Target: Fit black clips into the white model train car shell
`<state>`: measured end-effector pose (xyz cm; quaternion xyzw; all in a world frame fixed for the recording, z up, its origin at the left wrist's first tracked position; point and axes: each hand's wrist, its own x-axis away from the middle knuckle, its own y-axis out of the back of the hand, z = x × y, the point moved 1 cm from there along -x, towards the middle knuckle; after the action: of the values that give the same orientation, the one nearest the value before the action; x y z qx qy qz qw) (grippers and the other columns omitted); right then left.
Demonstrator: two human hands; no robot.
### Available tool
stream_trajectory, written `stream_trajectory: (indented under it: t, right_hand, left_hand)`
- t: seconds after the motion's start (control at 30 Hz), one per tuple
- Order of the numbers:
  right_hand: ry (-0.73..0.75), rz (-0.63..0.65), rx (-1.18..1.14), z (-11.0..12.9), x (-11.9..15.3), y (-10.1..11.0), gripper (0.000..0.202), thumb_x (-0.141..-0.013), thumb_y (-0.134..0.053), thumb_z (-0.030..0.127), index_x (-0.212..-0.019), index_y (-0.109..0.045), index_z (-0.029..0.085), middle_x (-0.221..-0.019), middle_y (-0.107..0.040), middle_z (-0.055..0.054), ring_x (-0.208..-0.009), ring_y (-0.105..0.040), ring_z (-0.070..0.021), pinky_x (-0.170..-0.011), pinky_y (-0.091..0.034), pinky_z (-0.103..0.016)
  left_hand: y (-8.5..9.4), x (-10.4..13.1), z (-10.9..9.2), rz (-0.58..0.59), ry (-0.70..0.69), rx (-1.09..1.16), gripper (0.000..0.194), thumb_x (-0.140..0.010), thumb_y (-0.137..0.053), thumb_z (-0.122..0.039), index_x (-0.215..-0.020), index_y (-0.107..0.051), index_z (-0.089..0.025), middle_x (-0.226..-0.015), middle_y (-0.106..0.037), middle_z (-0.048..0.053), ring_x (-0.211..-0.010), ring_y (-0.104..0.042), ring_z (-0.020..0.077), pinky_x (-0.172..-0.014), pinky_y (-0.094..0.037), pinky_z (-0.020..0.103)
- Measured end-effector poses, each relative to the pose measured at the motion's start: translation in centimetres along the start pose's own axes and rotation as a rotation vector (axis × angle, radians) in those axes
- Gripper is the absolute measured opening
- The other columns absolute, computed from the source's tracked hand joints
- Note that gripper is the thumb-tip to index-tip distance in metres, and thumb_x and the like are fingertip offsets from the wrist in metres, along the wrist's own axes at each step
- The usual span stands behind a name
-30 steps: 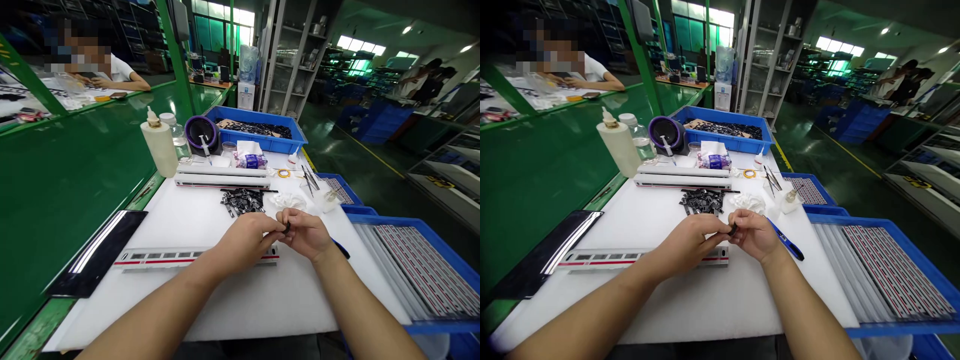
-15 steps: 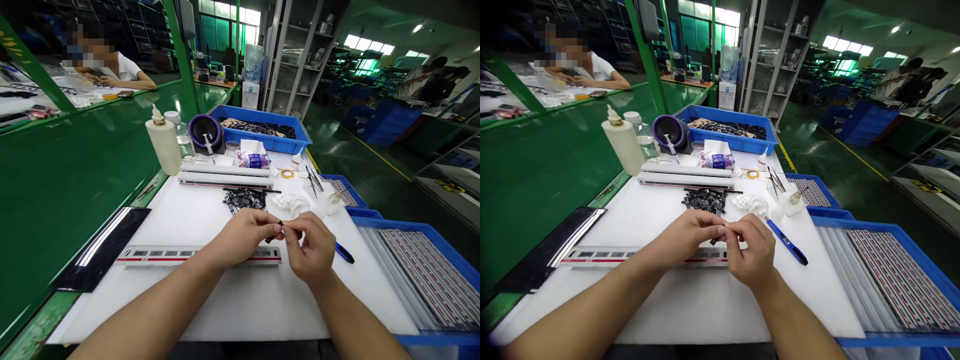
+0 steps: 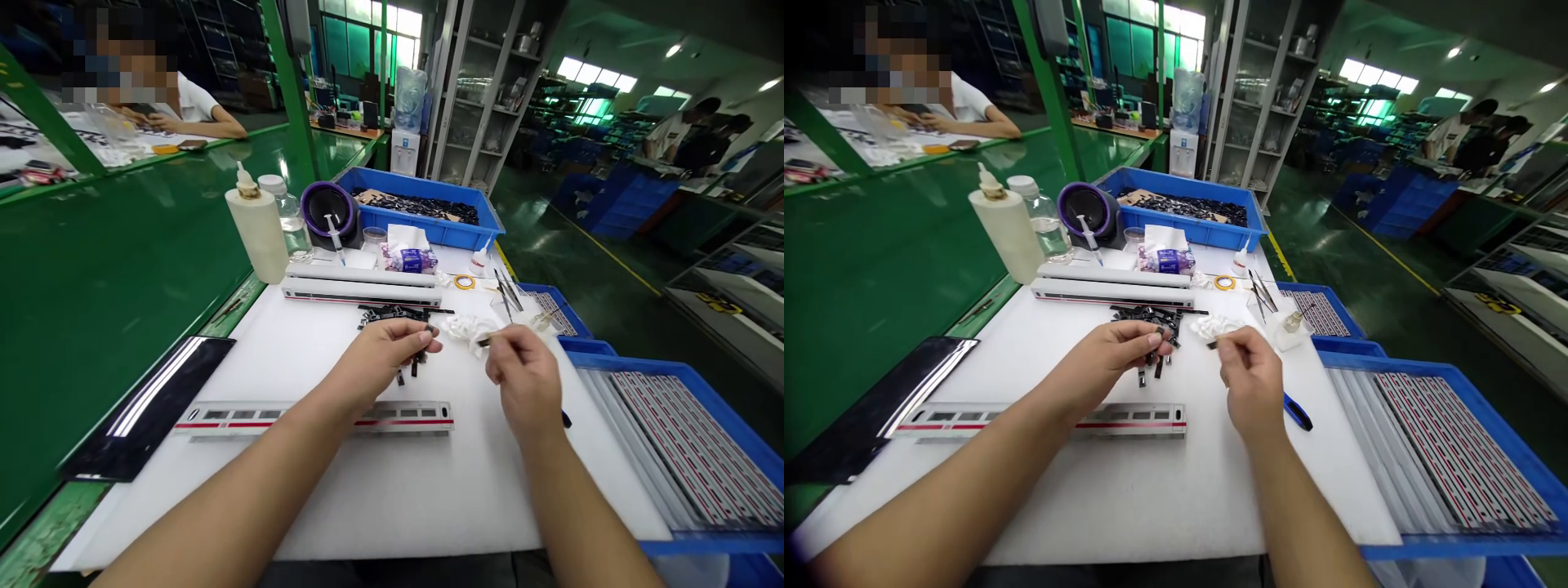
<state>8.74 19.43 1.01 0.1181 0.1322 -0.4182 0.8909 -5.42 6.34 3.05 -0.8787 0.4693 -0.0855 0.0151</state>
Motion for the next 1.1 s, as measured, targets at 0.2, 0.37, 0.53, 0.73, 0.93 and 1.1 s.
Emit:
stream_trajectory:
  t: [0.2,0.37,0.53,0.73,0.93,1.1]
  right_hand:
    - [-0.175,0.422,0.554,-1.8,-1.8,-0.1,0.009,-0.077,-0.065,0.024,-0.079,-0.074,0.022,-0.073,-0.066,-0.001,-0.068,-0.056,-0.0165,-0.065,-0.042,-0.032]
    - [-0.023,0.272,0.139,-0.5,0.0,-1.5,0.010,-0.081,-0.067,0.026,-0.088,-0.071,0.022,-0.077,-0.065,-0.001,-0.066,-0.057,-0.0136,-0.059,-0.046,-0.028]
    - [-0.176,0.382,-0.299,0.4,1.8,-2.0,0.020,-0.082,-0.071,0.029,-0.101,-0.069,0.023,-0.089,-0.072,-0.003,-0.069,-0.070,-0.0168,-0.055,-0.054,-0.027]
    - [-0.229,0.315,-0.438,0.0,1.5,-1.9,0.024,-0.077,-0.078,0.028,-0.100,-0.072,0.023,-0.084,-0.076,-0.004,-0.062,-0.070,-0.0170,-0.048,-0.055,-0.027]
    - [-0.160,0.047,-0.402,0.2,1.2,-1.7,0.014,-0.078,-0.076,0.031,-0.088,-0.074,0.021,-0.079,-0.076,-0.005,-0.060,-0.068,-0.0165,-0.051,-0.057,-0.029]
    - [-0.136,0.032,-0.349,0.2,1.0,-1.4,0.014,-0.080,-0.075,0.030,-0.090,-0.075,0.022,-0.073,-0.073,-0.002,-0.058,-0.065,-0.0137,-0.052,-0.056,-0.028]
  left_hand:
    - [0.1,0.7,-0.2,0.032,-0.092,0.072,0.040,-0.085,-0.069,-0.041,-0.120,-0.064,-0.024,-0.092,-0.071,0.004,-0.094,-0.061,0.0187,-0.087,-0.042,0.033]
    - [-0.8,1.4,-0.6,0.119,-0.189,0.141,0.026,-0.088,-0.067,-0.036,-0.107,-0.063,-0.020,-0.083,-0.066,0.002,-0.081,-0.057,0.0142,-0.078,-0.046,0.028]
    - [-1.7,2.0,-1.1,0.149,-0.248,0.248,0.022,-0.087,-0.067,-0.032,-0.101,-0.057,-0.018,-0.080,-0.063,0.002,-0.071,-0.055,0.0137,-0.059,-0.049,0.025]
    - [-2.1,2.3,-1.2,0.139,-0.277,0.232,0.017,-0.088,-0.064,-0.031,-0.091,-0.052,-0.019,-0.090,-0.069,0.005,-0.069,-0.062,0.0158,-0.060,-0.054,0.031]
    - [-1.6,1.9,-0.7,-0.152,-0.258,-0.224,0.015,-0.085,-0.067,-0.033,-0.089,-0.062,-0.019,-0.091,-0.069,0.002,-0.082,-0.062,0.0154,-0.071,-0.048,0.027]
    - [-1.8,2.2,-1.0,-0.107,-0.201,-0.482,0.018,-0.085,-0.063,-0.032,-0.099,-0.070,-0.023,-0.077,-0.068,-0.002,-0.069,-0.058,0.0141,-0.062,-0.042,0.026]
